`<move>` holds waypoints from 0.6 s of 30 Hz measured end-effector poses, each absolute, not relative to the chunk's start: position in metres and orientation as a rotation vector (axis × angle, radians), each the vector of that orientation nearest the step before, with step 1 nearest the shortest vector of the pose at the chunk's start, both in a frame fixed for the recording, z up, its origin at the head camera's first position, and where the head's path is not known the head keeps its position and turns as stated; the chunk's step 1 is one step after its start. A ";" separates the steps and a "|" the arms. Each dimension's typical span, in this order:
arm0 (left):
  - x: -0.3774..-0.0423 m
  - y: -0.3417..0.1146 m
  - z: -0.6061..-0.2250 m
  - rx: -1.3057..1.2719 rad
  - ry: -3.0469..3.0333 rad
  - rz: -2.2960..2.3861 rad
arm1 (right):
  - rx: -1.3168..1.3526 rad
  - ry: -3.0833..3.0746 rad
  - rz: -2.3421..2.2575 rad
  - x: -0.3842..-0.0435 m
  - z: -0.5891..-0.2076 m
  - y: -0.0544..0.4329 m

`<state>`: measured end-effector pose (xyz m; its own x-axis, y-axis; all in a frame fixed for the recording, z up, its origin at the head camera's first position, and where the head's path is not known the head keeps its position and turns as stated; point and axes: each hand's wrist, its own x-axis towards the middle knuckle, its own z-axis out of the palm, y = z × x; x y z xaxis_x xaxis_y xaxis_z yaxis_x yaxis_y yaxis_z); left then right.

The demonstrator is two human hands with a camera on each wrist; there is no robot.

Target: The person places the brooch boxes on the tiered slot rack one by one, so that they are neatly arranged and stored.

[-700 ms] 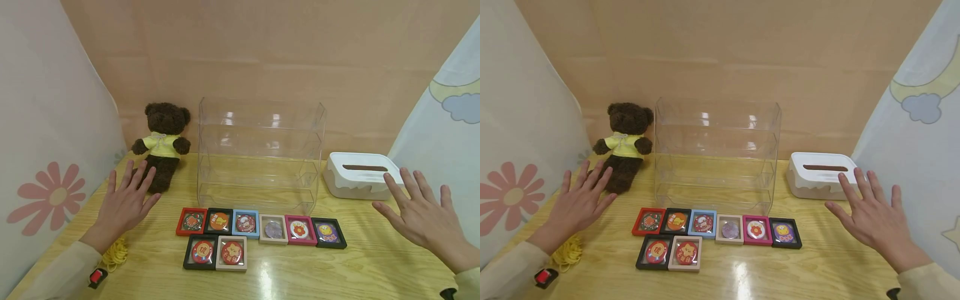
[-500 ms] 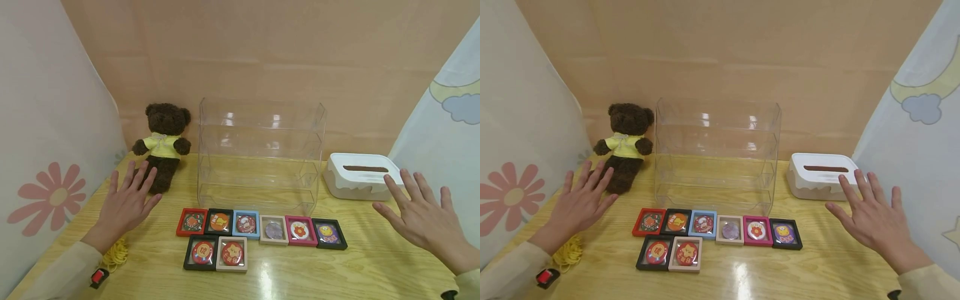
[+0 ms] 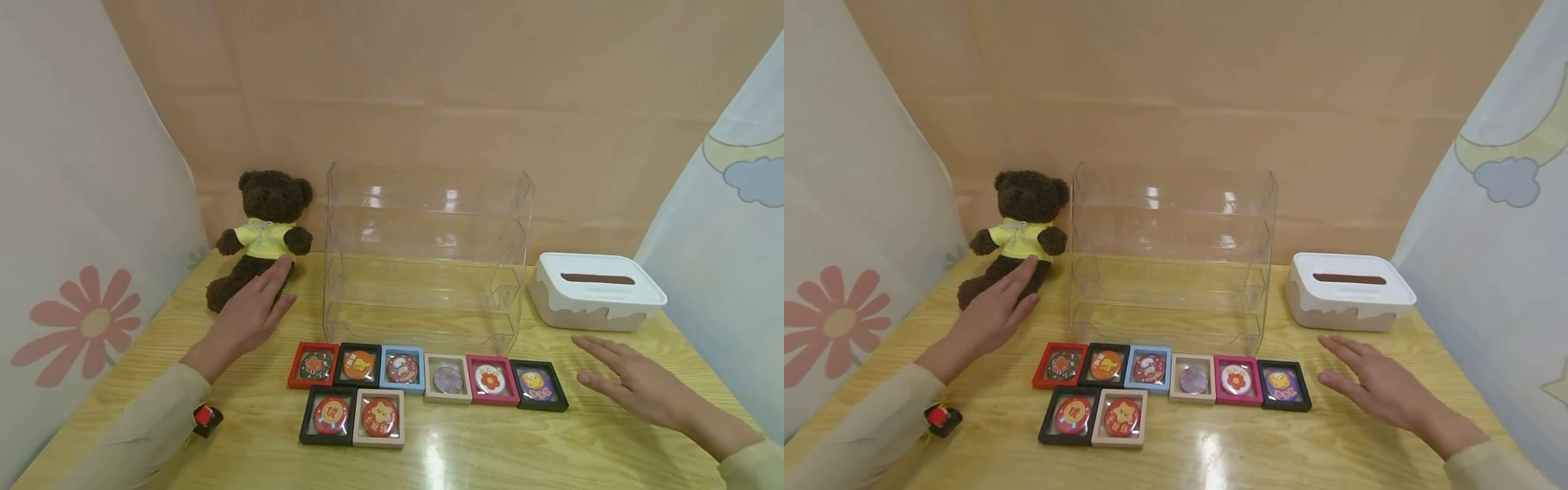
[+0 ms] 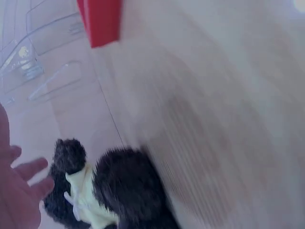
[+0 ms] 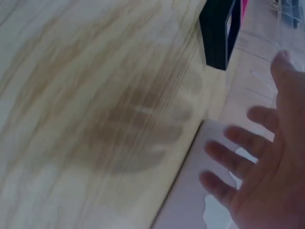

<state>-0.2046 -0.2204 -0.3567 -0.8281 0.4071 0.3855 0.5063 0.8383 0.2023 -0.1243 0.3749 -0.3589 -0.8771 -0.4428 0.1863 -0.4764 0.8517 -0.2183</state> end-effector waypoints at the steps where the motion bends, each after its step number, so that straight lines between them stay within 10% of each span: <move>1: -0.208 -0.217 -0.356 -0.714 -2.676 -0.499 | 0.742 -2.907 0.466 -0.124 -0.360 0.372; 18: -0.257 -0.163 -0.360 -0.906 -2.235 -1.018 | 1.097 -2.929 0.759 -0.138 -0.380 0.372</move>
<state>-0.2569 -0.1628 -0.3596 -0.6421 0.3565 0.6786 0.7460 0.4945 0.4461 -0.1380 0.3720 -0.3798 -0.7650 -0.6377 0.0903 -0.6012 0.6569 -0.4550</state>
